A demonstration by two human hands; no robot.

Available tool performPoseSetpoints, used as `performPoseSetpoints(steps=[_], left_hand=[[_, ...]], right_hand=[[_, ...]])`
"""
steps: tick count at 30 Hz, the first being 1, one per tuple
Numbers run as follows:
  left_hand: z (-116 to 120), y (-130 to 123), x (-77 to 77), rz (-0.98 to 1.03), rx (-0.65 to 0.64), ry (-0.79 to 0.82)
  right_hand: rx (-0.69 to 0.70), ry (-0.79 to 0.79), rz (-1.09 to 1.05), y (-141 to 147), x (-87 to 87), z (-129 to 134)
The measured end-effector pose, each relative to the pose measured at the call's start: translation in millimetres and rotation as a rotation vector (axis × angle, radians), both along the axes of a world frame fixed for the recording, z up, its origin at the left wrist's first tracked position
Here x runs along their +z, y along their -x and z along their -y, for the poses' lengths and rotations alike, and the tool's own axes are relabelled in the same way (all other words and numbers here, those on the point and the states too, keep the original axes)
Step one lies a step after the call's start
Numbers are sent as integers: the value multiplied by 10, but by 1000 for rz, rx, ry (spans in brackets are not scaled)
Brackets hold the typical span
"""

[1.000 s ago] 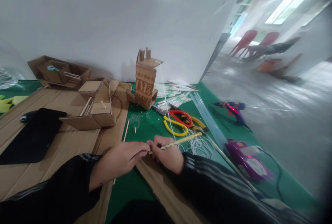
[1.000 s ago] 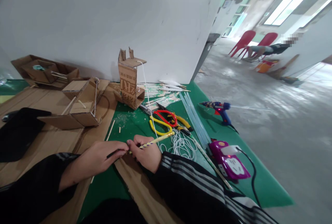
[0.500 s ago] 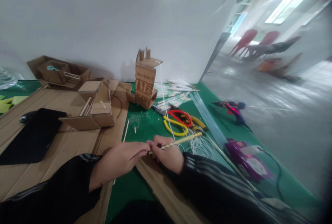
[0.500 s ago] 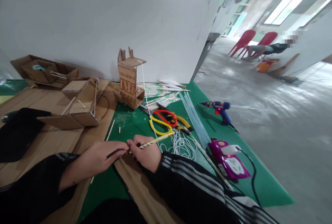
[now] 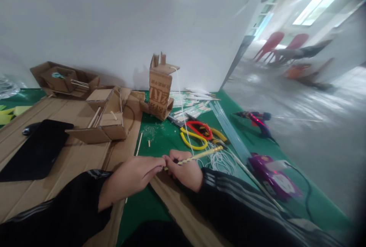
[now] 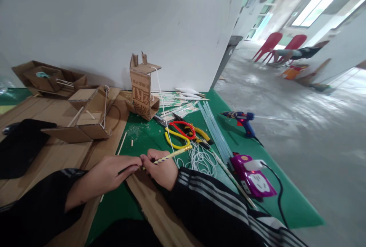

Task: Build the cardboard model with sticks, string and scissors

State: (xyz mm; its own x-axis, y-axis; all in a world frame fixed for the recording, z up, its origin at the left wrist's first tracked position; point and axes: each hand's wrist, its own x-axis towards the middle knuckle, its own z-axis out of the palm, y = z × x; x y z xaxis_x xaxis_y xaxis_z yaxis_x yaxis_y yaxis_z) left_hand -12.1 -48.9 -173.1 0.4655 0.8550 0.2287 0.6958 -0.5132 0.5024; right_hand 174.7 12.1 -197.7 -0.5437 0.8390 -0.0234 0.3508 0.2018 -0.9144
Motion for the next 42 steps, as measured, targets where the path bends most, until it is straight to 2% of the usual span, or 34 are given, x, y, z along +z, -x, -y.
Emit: performPoseSetpoints(steps=[34, 42], left_hand=[[-7, 17, -25, 12, 31, 79], [-8, -7, 35, 26, 66, 152]], right_hand=[[-29, 25, -4, 4, -1, 6], [5, 5, 1, 3, 31, 12]])
